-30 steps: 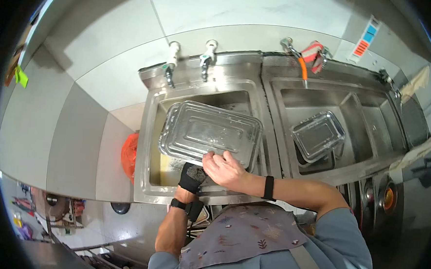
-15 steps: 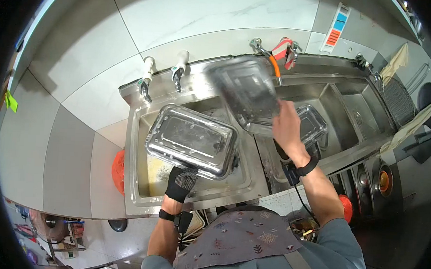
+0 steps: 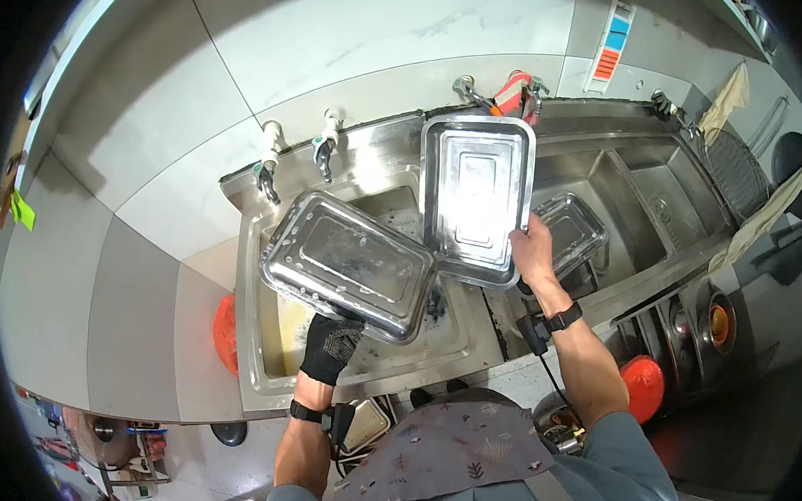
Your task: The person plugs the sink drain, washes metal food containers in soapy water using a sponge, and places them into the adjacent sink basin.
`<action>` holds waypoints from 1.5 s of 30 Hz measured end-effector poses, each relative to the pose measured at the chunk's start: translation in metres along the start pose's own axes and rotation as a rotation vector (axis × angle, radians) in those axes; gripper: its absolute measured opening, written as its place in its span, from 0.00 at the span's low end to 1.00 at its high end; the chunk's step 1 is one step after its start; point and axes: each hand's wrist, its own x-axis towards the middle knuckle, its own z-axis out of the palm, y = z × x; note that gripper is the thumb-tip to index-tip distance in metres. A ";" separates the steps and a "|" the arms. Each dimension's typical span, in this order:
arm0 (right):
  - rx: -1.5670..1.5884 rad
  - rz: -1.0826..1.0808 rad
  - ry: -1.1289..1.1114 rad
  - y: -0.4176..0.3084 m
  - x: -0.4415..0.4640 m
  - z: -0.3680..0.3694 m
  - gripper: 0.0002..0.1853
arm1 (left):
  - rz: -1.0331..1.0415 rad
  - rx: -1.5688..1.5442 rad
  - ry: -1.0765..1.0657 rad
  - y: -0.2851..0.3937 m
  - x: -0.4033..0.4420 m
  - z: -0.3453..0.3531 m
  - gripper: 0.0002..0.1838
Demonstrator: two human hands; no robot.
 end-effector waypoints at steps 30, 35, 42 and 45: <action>0.320 0.438 0.046 0.057 -0.029 -0.081 0.20 | 0.285 -0.125 -0.439 0.258 0.189 0.194 0.18; 0.622 0.645 0.156 0.089 -0.008 -0.144 0.18 | 0.440 0.090 -0.588 0.288 0.203 0.280 0.18; 0.207 0.237 -0.033 0.173 0.029 -0.182 0.09 | 0.384 0.056 -0.504 0.287 0.208 0.312 0.16; 0.588 0.679 0.032 0.176 0.058 -0.178 0.04 | 0.451 0.052 -0.309 0.276 0.209 0.311 0.17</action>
